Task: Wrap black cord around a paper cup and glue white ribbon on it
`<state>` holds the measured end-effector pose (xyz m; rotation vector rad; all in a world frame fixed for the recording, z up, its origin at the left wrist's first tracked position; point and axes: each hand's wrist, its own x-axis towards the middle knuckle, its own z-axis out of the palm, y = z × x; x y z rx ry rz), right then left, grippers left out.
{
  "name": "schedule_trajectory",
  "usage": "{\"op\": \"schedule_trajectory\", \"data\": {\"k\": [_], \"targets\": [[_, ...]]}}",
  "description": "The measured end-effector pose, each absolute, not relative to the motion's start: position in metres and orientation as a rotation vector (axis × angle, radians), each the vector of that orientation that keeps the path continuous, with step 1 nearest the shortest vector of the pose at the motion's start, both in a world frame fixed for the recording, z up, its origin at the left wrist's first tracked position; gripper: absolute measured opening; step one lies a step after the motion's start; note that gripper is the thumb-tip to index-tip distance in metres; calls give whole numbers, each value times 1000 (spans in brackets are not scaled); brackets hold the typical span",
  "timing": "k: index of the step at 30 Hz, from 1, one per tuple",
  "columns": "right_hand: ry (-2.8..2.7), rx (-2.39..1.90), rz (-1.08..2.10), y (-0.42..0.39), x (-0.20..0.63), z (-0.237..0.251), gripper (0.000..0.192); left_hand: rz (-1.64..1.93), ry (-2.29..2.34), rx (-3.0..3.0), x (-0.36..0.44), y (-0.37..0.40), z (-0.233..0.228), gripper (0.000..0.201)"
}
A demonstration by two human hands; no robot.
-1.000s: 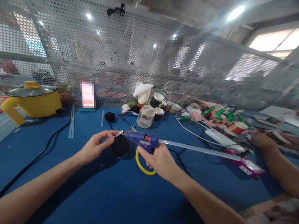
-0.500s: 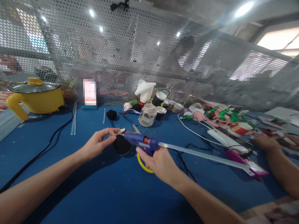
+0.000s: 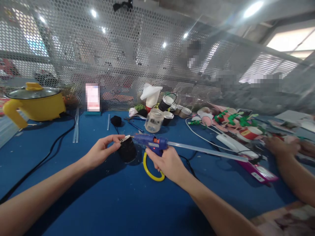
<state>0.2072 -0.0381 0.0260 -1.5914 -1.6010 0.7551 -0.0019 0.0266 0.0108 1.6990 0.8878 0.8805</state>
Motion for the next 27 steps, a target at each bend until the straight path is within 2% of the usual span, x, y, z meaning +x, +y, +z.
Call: {"op": "schedule_trajectory", "data": {"k": [12,21,27], "targets": [[-1759,-1562,534,-48,201,23,24,888,883,1722,-1,26,10,20],[-1792,-1482,533,-51,199,22,20,895,911,1722,0,24,12,23],[-1724,-1574,634,-49,202,26,23,887,895,1729,-1,24,12,20]]}}
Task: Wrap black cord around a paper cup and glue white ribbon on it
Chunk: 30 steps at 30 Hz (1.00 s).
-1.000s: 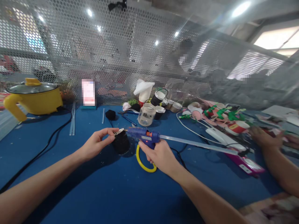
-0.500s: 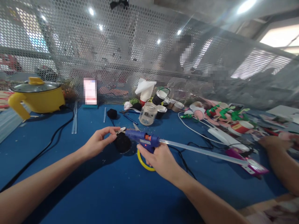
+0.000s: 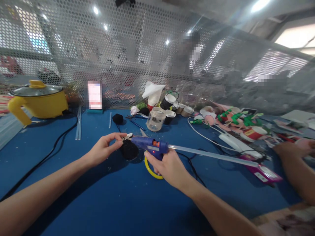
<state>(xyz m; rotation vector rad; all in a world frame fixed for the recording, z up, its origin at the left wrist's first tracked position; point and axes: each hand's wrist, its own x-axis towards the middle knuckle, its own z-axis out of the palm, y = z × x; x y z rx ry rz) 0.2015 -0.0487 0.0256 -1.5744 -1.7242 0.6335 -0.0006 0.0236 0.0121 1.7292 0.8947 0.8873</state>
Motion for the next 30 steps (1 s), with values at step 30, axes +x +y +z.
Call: {"op": "schedule_trajectory", "data": {"k": [30], "targets": [[-1365,-1335,1182,-27,223,32,22,874,924,1792,-2,27,11,25]]}}
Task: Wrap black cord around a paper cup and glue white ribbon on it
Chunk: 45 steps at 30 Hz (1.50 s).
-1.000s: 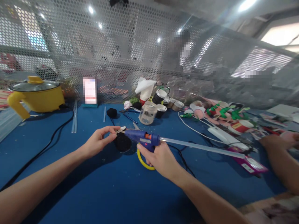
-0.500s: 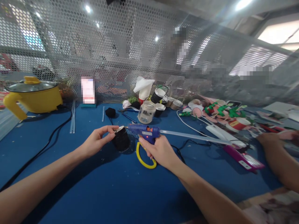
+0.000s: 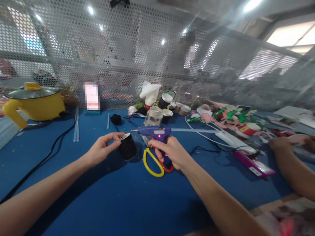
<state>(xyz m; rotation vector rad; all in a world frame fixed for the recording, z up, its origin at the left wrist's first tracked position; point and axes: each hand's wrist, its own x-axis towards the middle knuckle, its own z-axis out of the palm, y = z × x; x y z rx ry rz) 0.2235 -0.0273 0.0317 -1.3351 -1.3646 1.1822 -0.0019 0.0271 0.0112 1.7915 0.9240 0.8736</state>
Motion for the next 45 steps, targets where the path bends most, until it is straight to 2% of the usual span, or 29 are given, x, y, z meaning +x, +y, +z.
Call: {"op": "schedule_trajectory", "data": {"k": [4,7,10,17,21,25,27,30,32,35,39,43,45], "targets": [[-1187,-1325,1226,-19,234,38,21,887,937,1788,-2,26,12,26],[-1144,-1351,1137,-3,243,50,19,898,923,1786,-2,26,12,25],[-1216,-1410,1022,23,253,67,27,897,910,1808,-3,28,10,23],[-1281,-1641,1068,89,269,83,33,893,908,1817,-3,27,11,25],[-1344,-1823,1041,98,274,77,44,879,902,1831,-4,26,12,26],[-1432,-1943,827,92,277,79,53,888,891,1835,-3,28,11,27],[-1485,-1957,626,84,275,83,49,891,893,1842,-3,28,10,27],[-1595,-1851,316,62,263,86,30,878,908,1867,-3,28,10,25],[-1709,-1711,232,44,247,83,24,871,914,1887,-3,28,11,23],[-1903,-1516,316,24,217,71,21,869,900,1952,-2,25,13,20],[-2064,-1275,518,17,184,55,38,813,842,2159,0,18,19,18],[-2101,-1326,935,20,170,48,55,731,794,2351,3,13,25,18],[-2027,-1302,1132,20,169,45,51,723,795,2386,3,12,26,17]]}}
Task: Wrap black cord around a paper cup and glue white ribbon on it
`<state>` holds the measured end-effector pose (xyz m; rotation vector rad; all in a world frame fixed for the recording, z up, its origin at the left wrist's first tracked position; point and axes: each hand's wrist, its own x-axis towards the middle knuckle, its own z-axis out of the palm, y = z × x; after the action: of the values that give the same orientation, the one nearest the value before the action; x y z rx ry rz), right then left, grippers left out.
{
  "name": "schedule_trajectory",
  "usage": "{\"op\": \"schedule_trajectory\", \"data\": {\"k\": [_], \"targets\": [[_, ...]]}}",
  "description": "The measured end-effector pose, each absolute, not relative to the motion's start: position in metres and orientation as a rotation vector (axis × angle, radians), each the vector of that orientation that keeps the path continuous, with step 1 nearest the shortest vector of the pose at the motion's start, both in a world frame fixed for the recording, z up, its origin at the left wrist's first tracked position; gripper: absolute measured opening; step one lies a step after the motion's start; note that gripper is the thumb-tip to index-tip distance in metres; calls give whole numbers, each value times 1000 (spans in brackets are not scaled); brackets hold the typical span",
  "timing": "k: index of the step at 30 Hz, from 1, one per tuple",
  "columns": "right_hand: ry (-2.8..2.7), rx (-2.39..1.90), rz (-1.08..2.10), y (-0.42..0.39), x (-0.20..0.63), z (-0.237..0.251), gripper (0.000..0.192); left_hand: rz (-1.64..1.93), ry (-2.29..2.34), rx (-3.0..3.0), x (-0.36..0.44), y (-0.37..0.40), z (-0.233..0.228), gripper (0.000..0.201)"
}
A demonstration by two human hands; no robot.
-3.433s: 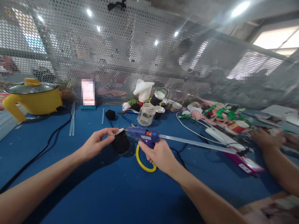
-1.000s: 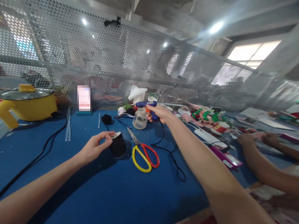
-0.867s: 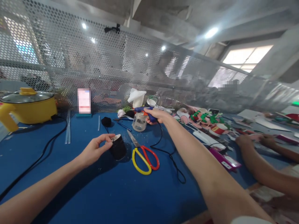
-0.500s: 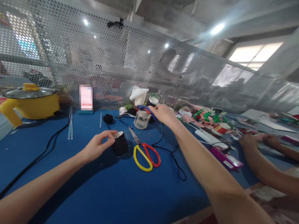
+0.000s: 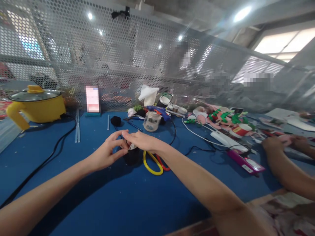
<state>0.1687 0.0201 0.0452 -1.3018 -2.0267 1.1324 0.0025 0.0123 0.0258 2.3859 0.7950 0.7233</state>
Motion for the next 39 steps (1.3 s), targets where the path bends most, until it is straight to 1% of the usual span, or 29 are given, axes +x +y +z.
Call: {"op": "schedule_trajectory", "data": {"k": [2,5,8,19,27,39], "targets": [[-1854,-1242,1249,20,170,42,36,727,817,2384,2,13,26,16],[-1547,-1138,1343,19,175,37,16,733,828,2336,1,15,27,15],[-1355,-1073,1378,14,181,35,9,735,852,2253,0,17,28,17],[-1207,-1069,1280,-3,199,14,11,673,900,2064,-1,19,25,20],[-1138,-1014,1352,1,196,1,19,665,877,2061,-2,23,25,21],[-1223,-1042,1306,4,193,-3,18,628,832,2087,-5,27,25,18]]}}
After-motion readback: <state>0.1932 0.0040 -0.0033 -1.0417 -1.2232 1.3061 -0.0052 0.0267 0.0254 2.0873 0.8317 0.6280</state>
